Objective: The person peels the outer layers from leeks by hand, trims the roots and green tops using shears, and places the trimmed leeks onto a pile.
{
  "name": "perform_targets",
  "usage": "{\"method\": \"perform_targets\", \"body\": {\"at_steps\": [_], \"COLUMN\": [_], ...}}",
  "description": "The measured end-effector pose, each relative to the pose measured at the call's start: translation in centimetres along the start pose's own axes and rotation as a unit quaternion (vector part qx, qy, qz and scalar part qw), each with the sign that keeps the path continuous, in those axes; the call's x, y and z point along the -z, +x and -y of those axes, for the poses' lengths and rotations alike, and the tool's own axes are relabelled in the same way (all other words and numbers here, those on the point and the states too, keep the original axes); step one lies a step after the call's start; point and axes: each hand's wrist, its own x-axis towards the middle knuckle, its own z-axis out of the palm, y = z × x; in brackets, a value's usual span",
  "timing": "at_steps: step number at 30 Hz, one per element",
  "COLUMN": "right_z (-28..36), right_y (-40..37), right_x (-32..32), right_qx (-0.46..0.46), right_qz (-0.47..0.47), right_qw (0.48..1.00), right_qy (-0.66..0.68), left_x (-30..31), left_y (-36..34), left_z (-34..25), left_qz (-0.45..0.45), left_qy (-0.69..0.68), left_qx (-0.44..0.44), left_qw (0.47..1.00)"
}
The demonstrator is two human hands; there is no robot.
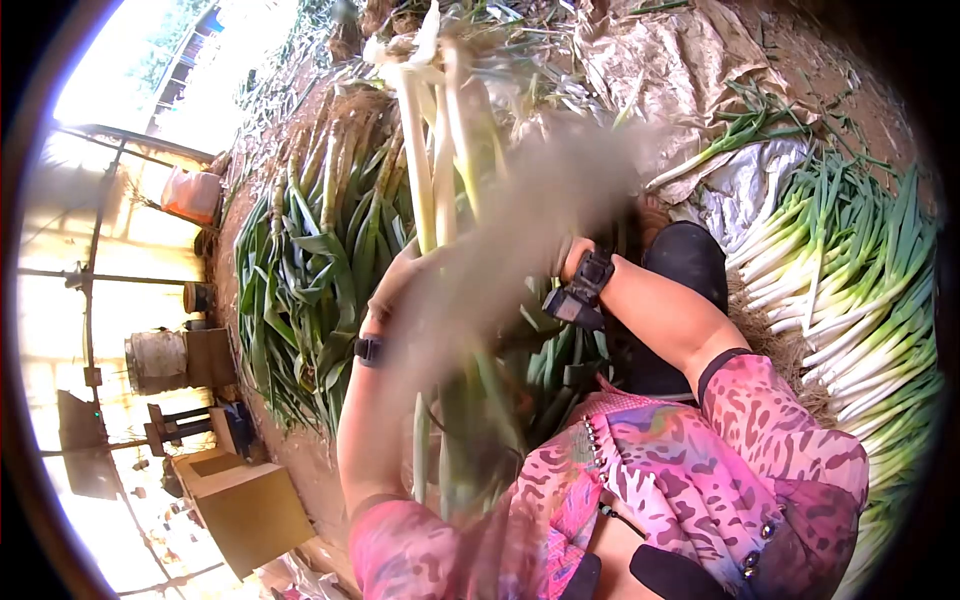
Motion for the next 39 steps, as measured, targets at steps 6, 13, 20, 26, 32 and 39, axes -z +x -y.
{"method": "perform_targets", "body": {"at_steps": [6, 13, 20, 26, 32, 39], "right_z": [4.0, 8.9, 11.1, 15.1, 12.8, 15.9], "right_y": [-1.9, -4.2, -6.3, -9.8, -0.2, 6.0], "right_x": [0.5, -4.6, -8.5, -2.3, 6.5, 10.8], "right_qx": [0.204, 0.160, 0.147, 0.187, 0.328, 0.045], "right_qz": [-0.118, -0.006, 0.103, 0.007, -0.338, -0.099], "right_qw": [0.969, 0.977, 0.966, 0.937, 0.786, 0.943], "right_qy": [-0.071, -0.138, -0.185, -0.296, -0.401, -0.314], "left_x": [2.6, 0.7, -4.4, -3.7, -5.0, -6.7], "left_y": [-3.2, -6.6, -8.9, -9.8, -11.9, -9.5], "left_z": [0.0, -1.8, -8.1, -8.2, -8.0, -4.1], "left_qz": [-0.048, 0.004, -0.060, -0.068, -0.039, 0.092], "left_qy": [-0.016, -0.045, 0.222, 0.206, 0.144, 0.117], "left_qx": [-0.064, -0.083, -0.135, -0.135, -0.115, -0.069], "left_qw": [0.997, 0.996, 0.964, 0.967, 0.982, 0.986]}}
